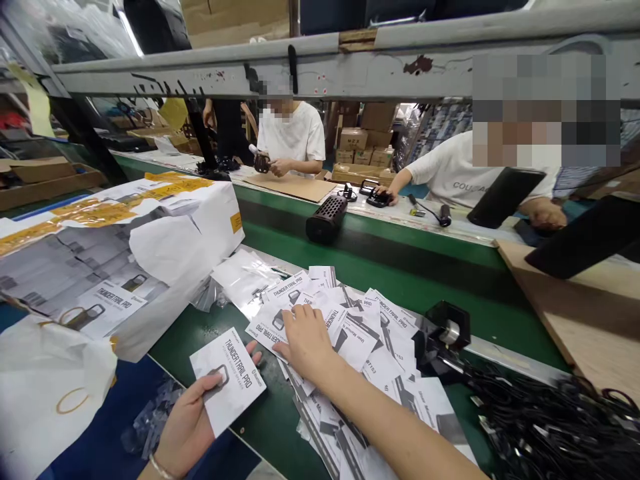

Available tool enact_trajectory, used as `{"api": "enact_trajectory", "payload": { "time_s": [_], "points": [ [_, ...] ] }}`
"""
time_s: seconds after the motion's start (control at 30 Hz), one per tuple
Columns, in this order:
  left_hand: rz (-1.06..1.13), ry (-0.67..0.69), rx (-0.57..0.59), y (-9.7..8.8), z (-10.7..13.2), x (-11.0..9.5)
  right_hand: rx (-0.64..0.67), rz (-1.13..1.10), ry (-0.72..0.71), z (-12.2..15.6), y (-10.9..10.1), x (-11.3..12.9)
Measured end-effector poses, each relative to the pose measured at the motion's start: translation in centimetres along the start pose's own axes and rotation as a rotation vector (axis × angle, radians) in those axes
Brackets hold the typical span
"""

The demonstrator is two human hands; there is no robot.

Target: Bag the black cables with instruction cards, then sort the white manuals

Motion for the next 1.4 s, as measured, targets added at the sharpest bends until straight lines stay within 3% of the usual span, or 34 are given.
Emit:
{"api": "enact_trajectory", "payload": {
  "time_s": [0.17, 0.3, 0.53, 0.7, 0.77, 0.97, 1.17, 1.3, 1.4],
  "points": [
    [-0.018, 0.075, -0.12, -0.3, 1.1, 0.0, 0.103, -0.042, 0.138, -2.8, 0.4, 0.2],
    [-0.031, 0.09, -0.182, -0.6, 1.3, -0.6, 0.19, -0.157, 0.116, -4.1, 0.9, -0.8],
    [0.122, 0.013, 0.082, 0.1, 0.3, -0.1, 0.252, -0.514, -0.069, -2.0, -0.4, -2.4],
    [0.186, 0.002, 0.173, 1.3, -0.1, 0.3, 0.429, -1.036, -0.205, -0.6, -0.1, -0.7],
    [0.194, -0.071, 0.199, 2.1, -0.1, 0.8, 0.433, -1.108, -0.227, -0.5, -0.1, 0.0],
    [0.213, -0.481, 0.255, 4.8, 1.1, 3.2, 0.536, -0.768, -0.506, 0.3, -0.9, 3.7],
    [0.23, -0.529, 0.253, 5.6, 1.5, 4.3, 0.508, -0.459, -0.554, 1.5, -0.2, 6.2],
    [0.151, -0.626, 0.358, 5.4, 2.1, 5.5, 0.455, -0.377, -0.582, 2.0, 0.4, 7.5],
    [0.121, -0.622, 0.418, 5.3, 2.3, 5.7, 0.423, -0.413, -0.592, 2.5, -0.2, 7.4]
  ]
}}
Point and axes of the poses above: each hand's wrist, its own z-axis away from the middle knuckle, its own y-axis out of the palm, x = y × z, the point moved 7 cm from there along -z, towards the middle knuckle, and after that the axes turned 11 degrees about x, right-handed, at the moved point
